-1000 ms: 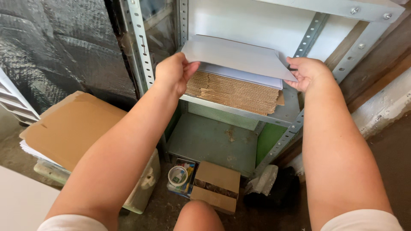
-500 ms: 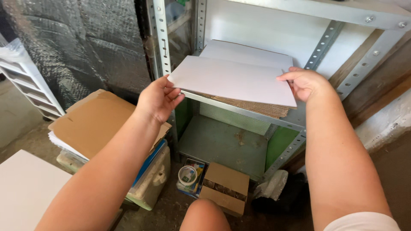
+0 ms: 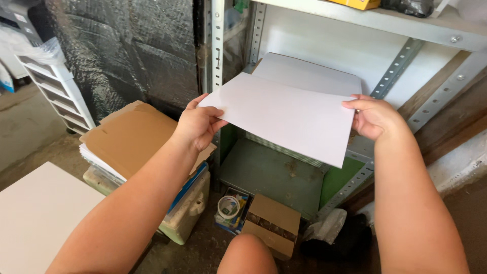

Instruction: The person repeatedly picks up sheets of white paper from a metal shelf and places them onto a stack on a small stool. They also handle brown cardboard sheets, placing them on top of the white paper stack.

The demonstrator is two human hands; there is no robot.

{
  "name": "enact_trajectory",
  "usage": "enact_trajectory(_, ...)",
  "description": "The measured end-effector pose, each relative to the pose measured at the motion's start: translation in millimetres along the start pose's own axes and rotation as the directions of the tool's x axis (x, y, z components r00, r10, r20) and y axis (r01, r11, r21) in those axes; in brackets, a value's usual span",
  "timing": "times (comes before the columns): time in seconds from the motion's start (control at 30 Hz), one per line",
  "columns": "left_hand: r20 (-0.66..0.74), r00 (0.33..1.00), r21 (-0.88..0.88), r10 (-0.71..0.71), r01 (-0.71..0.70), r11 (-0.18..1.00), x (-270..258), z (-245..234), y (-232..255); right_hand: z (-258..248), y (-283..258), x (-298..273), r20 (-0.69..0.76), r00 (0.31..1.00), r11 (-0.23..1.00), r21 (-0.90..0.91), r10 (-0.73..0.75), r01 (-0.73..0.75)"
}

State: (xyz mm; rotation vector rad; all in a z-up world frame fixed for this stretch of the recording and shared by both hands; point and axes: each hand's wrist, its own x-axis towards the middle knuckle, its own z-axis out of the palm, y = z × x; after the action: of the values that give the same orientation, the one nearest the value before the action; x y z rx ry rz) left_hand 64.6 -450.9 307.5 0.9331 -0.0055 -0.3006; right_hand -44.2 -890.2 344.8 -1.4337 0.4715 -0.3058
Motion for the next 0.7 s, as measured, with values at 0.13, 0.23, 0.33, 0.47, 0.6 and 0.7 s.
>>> enact_trajectory(0.13,-0.099,0.995,0.035,-0.032,0.035,0.999,-35.9,-3.2,28.1,17.2,-1.2,-39.4,0.154,0.988,1.0,-0.006,0.005,-0.004)
enact_trajectory(0.23,-0.126,0.992,0.022,-0.014,0.017,1.0,-47.8,-27.7,38.5,41.9,-0.7,-72.5,0.171,0.984,0.99,-0.137,0.051,-0.027)
enact_trajectory(0.33,-0.15,0.988,0.039,0.045,-0.04,0.998,-58.0,-60.9,50.2,81.6,-0.3,-111.8,0.294,0.949,0.971,-0.234,0.113,-0.043)
enact_trajectory(0.47,-0.217,0.957,-0.028,0.191,-0.201,0.979,-81.8,-106.6,76.3,127.6,32.7,-120.3,0.536,0.836,0.981,-0.191,0.118,-0.016)
enact_trajectory(0.6,-0.221,0.906,-0.092,0.36,-0.387,0.917,-108.0,-165.8,93.2,206.0,65.8,-137.9,0.602,0.794,0.995,-0.016,0.085,-0.095)
enact_trajectory(0.7,-0.204,0.879,0.051,0.43,-0.429,0.902,-155.3,-184.7,104.1,267.9,99.6,-141.3,0.677,0.727,0.987,0.007,0.114,-0.161)
